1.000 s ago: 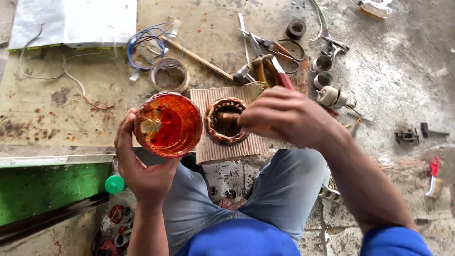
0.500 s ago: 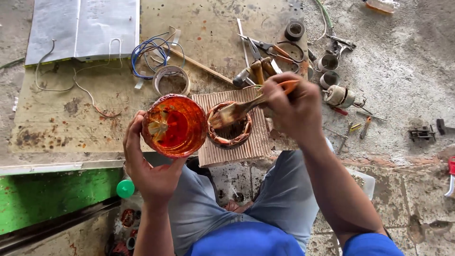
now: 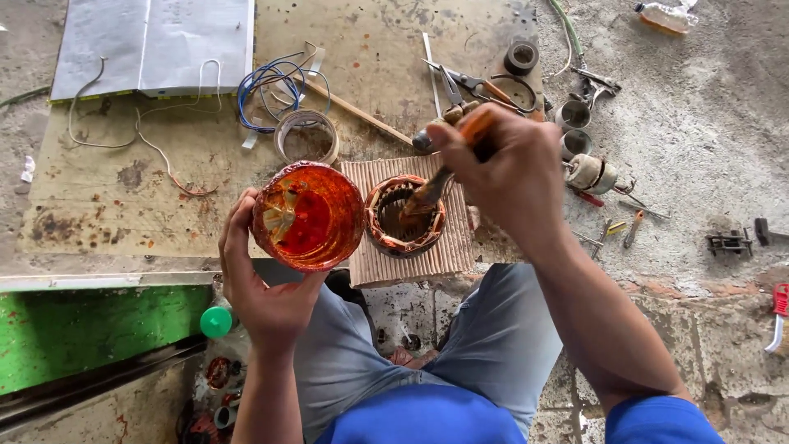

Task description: Applying protective varnish to the copper windings of an electric motor stator using a paintbrush

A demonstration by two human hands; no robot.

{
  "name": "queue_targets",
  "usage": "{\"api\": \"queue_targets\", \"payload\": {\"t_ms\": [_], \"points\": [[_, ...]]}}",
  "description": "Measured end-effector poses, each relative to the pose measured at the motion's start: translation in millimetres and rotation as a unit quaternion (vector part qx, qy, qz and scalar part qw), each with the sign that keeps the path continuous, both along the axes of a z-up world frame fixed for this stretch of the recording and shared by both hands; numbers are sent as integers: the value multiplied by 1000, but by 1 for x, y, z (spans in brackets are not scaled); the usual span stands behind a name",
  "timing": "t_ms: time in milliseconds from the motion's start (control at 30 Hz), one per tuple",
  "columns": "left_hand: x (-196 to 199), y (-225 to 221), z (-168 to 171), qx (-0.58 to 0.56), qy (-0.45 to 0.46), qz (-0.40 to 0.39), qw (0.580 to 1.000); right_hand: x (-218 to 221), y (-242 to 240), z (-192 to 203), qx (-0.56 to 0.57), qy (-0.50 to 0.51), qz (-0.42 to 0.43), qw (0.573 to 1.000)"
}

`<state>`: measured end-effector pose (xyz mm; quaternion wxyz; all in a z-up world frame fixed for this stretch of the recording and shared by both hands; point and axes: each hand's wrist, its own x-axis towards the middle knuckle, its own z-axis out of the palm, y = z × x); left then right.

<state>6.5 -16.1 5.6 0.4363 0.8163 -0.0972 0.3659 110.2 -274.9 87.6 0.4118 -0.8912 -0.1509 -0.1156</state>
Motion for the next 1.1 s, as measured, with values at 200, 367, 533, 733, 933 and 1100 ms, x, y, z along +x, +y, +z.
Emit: {"api": "queue_targets", "payload": {"t_ms": [200, 367, 533, 733, 933, 1100], "points": [[1, 1, 4, -7, 11, 3, 1000, 6, 45, -33, -191, 5, 47, 981], [-1, 5, -2, -12, 9, 2, 1000, 21, 23, -3, -111, 97, 14, 989], [-1, 4, -3, -24, 19, 5, 1000, 26, 41, -22, -260, 63, 54, 962], [-4, 5, -2, 6, 23, 39, 999, 21, 34, 18, -252, 114, 145, 950], [1, 4, -6, -17, 3, 59, 998, 28, 38, -27, -298, -34, 182, 936], [-4, 12, -9, -11, 17, 29, 999, 13, 22, 42, -249, -71, 284, 923]]}}
